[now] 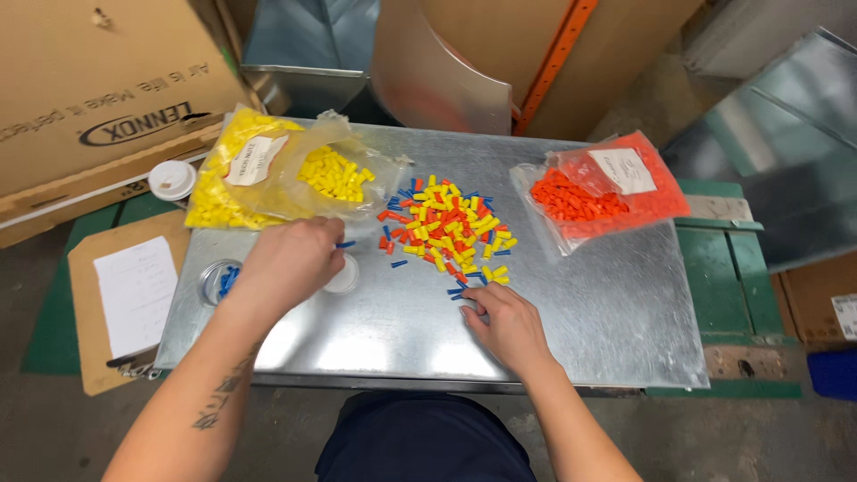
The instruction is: The person sorts a mixed pile of small yellow, orange, and blue plastic pieces on a metal table. They pick up pieces by hand and place them into separate clear plastic bags or a small jar, organizing them by color.
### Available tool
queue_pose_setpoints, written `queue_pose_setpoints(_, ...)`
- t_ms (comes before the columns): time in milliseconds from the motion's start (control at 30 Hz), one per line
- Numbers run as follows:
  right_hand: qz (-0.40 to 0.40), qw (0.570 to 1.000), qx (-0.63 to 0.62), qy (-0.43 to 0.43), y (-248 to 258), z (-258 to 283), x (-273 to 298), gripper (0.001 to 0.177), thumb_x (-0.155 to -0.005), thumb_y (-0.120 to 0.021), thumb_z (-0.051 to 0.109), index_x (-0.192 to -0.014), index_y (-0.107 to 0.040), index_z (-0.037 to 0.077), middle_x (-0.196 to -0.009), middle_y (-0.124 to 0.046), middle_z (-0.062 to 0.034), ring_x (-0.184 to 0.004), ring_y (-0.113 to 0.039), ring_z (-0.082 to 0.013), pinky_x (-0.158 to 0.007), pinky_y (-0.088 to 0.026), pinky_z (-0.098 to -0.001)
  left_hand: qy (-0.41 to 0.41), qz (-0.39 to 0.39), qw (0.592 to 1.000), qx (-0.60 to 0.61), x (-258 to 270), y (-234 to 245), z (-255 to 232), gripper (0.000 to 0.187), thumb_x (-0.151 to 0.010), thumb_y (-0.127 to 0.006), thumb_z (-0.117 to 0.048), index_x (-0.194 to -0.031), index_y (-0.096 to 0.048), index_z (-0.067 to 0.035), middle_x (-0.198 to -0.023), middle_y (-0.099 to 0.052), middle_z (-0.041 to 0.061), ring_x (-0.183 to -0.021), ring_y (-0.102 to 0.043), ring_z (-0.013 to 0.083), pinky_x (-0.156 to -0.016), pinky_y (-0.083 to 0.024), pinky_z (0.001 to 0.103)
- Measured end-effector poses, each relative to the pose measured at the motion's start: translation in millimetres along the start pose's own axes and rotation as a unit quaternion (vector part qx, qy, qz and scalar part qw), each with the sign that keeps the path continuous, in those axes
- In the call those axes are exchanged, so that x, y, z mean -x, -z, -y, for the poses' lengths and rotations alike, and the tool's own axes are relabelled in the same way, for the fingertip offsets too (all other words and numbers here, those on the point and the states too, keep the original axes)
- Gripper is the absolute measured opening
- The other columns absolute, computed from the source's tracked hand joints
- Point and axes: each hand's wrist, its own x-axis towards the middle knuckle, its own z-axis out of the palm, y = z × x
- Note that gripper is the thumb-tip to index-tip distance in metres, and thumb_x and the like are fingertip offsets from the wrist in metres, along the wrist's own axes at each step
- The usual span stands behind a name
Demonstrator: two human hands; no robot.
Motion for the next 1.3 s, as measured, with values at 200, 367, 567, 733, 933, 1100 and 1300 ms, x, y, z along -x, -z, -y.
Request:
queue_pose_setpoints(200,0.046,0.999,0.027,-0.006,-6,2,-12,0.014,-0.093,-0.075,0.019,-0.107,-0.08,0.016,-0.076,-0.066,-0.0016,-0.08,-0.071,-0.0225,-0.075,-0.058,-0.0367,0.163,-0.017,0.986,-0.027,58,42,37,0.021,-0.096,-0.065,-0.032,-0.11,-0.074,-0.02,-0.096,-0.08,0.007,-0.099,-0.078,0.0303,-0.088,-0.063,0.045)
queue_pose_setpoints(367,0.023,0.996,0.041,0.07,-31,-15,-17,0.015,-0.099,-0.069,0.029,-0.108,-0.073,0.018,-0.101,-0.071,0.0026,-0.089,-0.07,-0.0252,-0.066,-0.055,-0.0453,0.23,-0.026,0.972,-0.033,98,36,55,0.02,-0.1,-0.064,-0.031,-0.111,-0.072,-0.016,-0.099,-0.08,0.006,-0.09,-0.076,0.0342,-0.07,-0.058,0.049)
queue_pose_setpoints(567,0.039,0.991,-0.003,0.127,-15,46,-38,0.01,-0.099,-0.071,0.029,-0.106,-0.073,0.022,-0.077,-0.058,0.0024,-0.077,-0.069,-0.0185,-0.072,-0.059,-0.0336,0.248,-0.025,0.968,0.011,121,23,56,0.016,-0.096,-0.067,-0.032,-0.106,-0.073,-0.02,-0.081,-0.076,0.003,-0.088,-0.078,0.0259,-0.081,-0.063,0.041)
queue_pose_setpoints(733,0.01,0.966,-0.078,0.246,-12,123,-71,0.011,-0.101,-0.071,0.026,-0.106,-0.074,0.018,-0.076,-0.057,-0.0017,-0.073,-0.067,-0.0242,-0.067,-0.058,-0.0377,0.252,-0.072,0.964,0.03,137,15,50,0.014,-0.099,-0.068,-0.028,-0.107,-0.075,-0.019,-0.074,-0.071,0.0,-0.08,-0.076,0.0208,-0.077,-0.062,0.037)
queue_pose_setpoints(933,-0.037,0.915,-0.13,0.38,-42,205,-115,0.011,-0.103,-0.068,0.025,-0.106,-0.07,0.015,-0.08,-0.055,-0.0041,-0.079,-0.067,-0.0287,-0.069,-0.057,-0.0395,0.222,-0.3,0.926,0.059,161,-12,32,0.004,-0.095,-0.078,-0.026,-0.098,-0.077,-0.023,-0.057,-0.053,-0.002,-0.063,-0.066,0.0217,-0.061,-0.056,0.035)
queue_pose_setpoints(1100,0.022,0.926,-0.124,0.357,-88,223,-144,0.013,-0.1,-0.067,0.026,-0.106,-0.068,0.015,-0.082,-0.059,-0.0051,-0.081,-0.068,-0.0306,-0.073,-0.058,-0.0445,0.178,-0.404,0.892,0.094,169,-44,11,0.007,-0.093,-0.08,-0.024,-0.099,-0.078,-0.026,-0.052,-0.05,-0.008,-0.056,-0.061,0.0162,-0.058,-0.054,0.03)
queue_pose_setpoints(1300,-0.001,0.933,-0.155,0.326,-78,200,-103,0.027,-0.1,-0.07,0.028,-0.126,-0.068,0.023,-0.089,-0.059,-0.0015,-0.088,-0.07,-0.0277,-0.076,-0.059,-0.0417,0.186,-0.348,0.909,0.137,168,-53,-8,0.004,-0.092,-0.08,-0.017,-0.095,-0.08,-0.02,-0.046,-0.052,-0.005,-0.047,-0.058,0.0142,-0.05,-0.048,0.025)
